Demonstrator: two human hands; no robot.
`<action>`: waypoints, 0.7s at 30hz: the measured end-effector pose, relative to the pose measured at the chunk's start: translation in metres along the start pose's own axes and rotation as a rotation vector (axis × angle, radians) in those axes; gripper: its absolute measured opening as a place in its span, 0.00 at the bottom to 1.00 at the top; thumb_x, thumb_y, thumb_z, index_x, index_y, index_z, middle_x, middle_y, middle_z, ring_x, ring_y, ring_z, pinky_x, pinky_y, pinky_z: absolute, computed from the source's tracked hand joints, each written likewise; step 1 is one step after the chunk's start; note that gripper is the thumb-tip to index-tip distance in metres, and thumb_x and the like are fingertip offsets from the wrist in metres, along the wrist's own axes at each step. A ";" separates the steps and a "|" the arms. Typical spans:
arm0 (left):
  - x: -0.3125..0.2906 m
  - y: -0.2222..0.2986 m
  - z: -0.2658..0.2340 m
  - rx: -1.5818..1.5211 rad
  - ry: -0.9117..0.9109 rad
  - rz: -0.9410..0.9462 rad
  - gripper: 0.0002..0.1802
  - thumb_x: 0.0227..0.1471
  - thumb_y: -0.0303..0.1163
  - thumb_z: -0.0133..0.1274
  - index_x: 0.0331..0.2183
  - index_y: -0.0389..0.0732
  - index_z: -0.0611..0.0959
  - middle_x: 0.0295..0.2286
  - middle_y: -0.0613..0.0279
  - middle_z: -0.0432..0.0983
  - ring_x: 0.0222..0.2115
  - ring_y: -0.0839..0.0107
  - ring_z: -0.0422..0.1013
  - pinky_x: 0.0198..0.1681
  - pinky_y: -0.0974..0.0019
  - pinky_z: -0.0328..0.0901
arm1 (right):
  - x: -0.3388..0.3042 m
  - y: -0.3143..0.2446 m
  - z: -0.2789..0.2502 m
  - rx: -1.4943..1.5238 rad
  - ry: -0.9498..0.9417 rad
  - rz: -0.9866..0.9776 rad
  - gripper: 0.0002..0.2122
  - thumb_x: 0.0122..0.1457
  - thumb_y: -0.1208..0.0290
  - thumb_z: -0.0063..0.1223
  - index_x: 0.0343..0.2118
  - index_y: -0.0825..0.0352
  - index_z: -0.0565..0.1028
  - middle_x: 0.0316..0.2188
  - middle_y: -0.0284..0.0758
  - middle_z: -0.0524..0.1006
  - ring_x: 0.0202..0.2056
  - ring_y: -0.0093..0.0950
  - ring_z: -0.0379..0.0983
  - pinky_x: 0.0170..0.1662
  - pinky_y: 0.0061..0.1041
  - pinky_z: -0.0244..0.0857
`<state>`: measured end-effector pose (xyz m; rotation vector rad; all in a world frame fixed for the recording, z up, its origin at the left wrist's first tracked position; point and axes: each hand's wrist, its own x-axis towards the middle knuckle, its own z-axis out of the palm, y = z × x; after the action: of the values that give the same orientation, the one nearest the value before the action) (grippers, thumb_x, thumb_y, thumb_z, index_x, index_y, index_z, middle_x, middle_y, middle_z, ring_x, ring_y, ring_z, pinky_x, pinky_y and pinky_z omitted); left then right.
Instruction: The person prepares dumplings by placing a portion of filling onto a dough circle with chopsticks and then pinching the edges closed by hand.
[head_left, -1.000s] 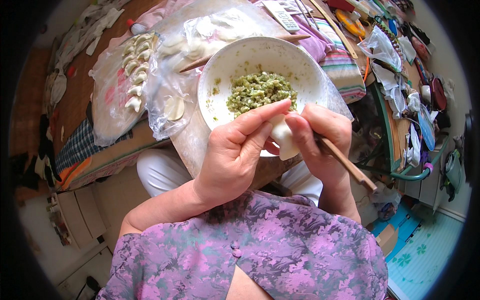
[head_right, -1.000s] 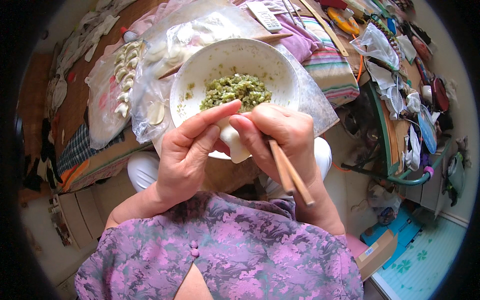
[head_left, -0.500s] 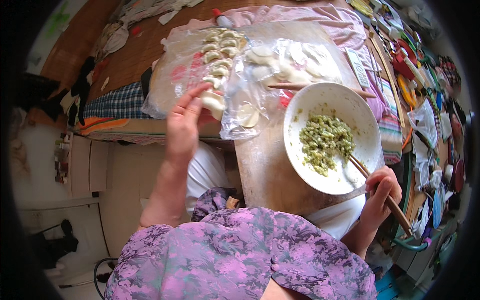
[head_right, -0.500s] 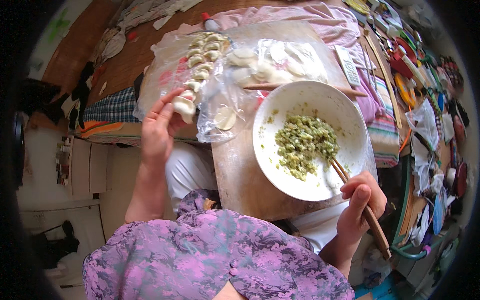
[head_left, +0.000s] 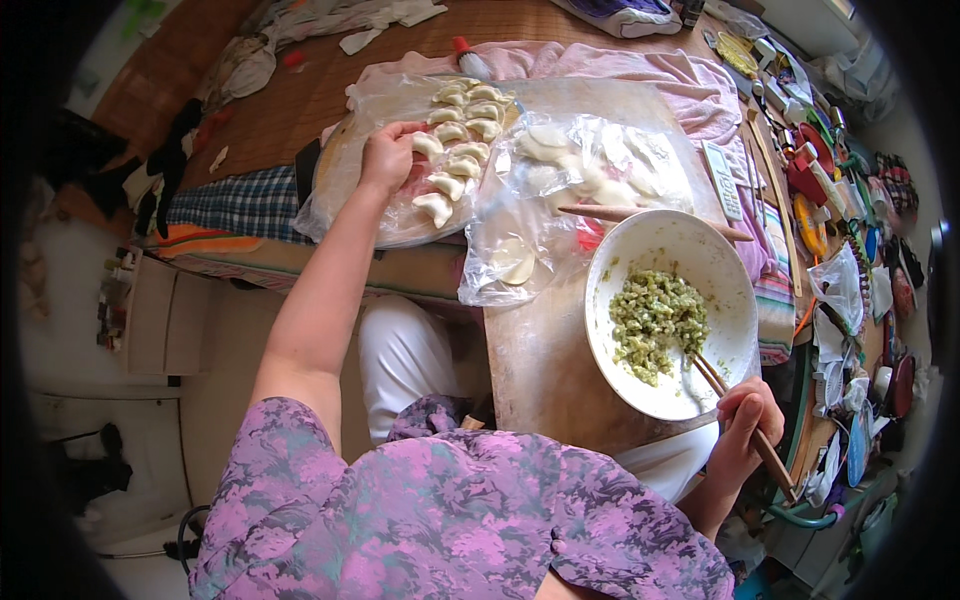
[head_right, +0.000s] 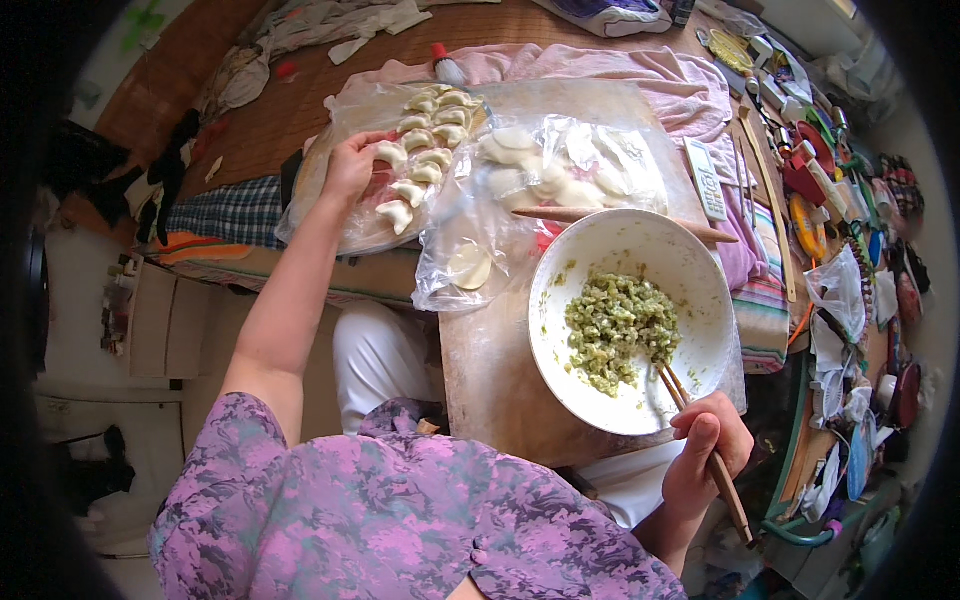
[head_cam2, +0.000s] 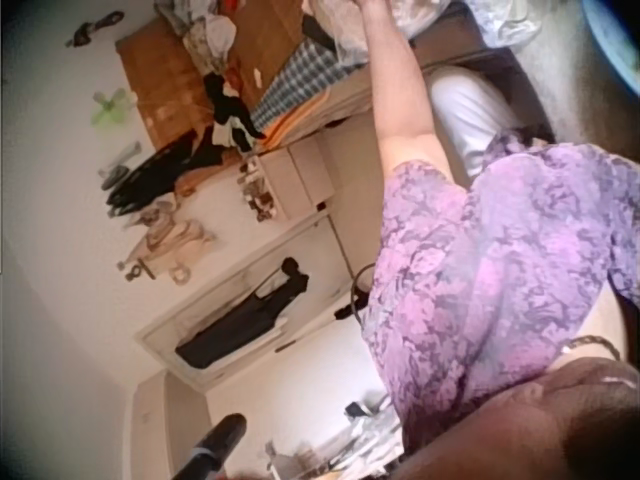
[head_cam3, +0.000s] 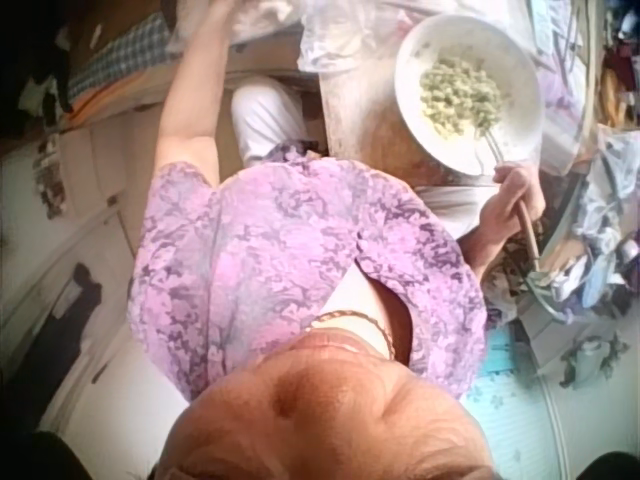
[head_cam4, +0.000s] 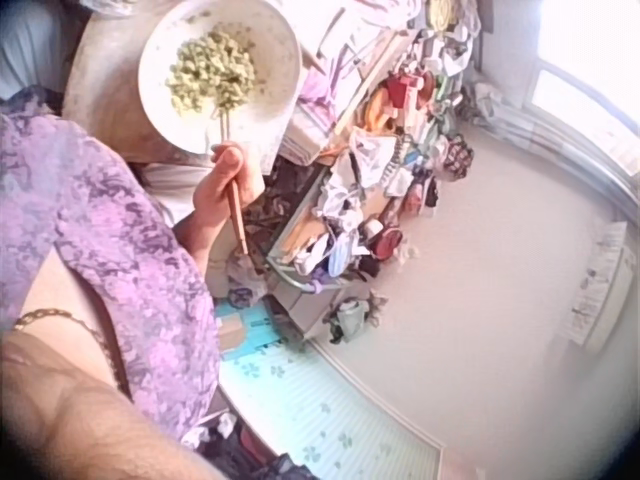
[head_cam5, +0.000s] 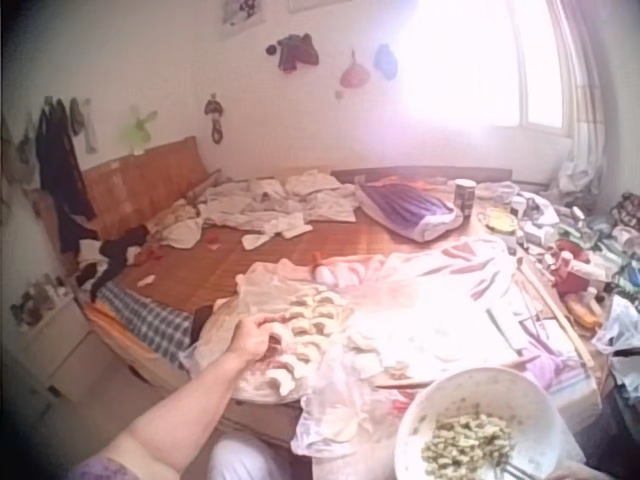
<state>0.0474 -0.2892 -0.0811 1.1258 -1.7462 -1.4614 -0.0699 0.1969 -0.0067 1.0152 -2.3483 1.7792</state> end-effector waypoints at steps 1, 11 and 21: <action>0.006 -0.007 0.003 -0.104 -0.020 -0.049 0.13 0.56 0.29 0.45 0.41 0.37 0.80 0.29 0.61 0.80 0.25 0.72 0.77 0.28 0.69 0.71 | 0.000 0.000 0.000 -0.002 -0.003 0.004 0.26 0.64 0.52 0.41 0.16 0.69 0.69 0.14 0.30 0.64 0.18 0.19 0.58 0.22 0.20 0.47; -0.079 0.034 0.014 0.548 0.215 0.672 0.10 0.52 0.33 0.54 0.37 0.41 0.83 0.27 0.55 0.79 0.28 0.63 0.76 0.30 0.63 0.68 | 0.002 0.000 0.001 -0.007 -0.005 -0.024 0.27 0.64 0.50 0.40 0.16 0.70 0.68 0.14 0.31 0.65 0.17 0.20 0.60 0.22 0.20 0.48; -0.193 0.029 0.060 0.722 -0.277 0.807 0.07 0.46 0.31 0.59 0.31 0.41 0.83 0.22 0.61 0.74 0.25 0.63 0.71 0.29 0.64 0.66 | 0.002 -0.002 0.000 0.023 -0.010 -0.031 0.26 0.64 0.51 0.42 0.16 0.70 0.69 0.14 0.31 0.66 0.17 0.20 0.60 0.22 0.19 0.50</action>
<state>0.0797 -0.0899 -0.0513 0.3759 -2.6020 -0.5046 -0.0703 0.1956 -0.0048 1.0596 -2.3100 1.7980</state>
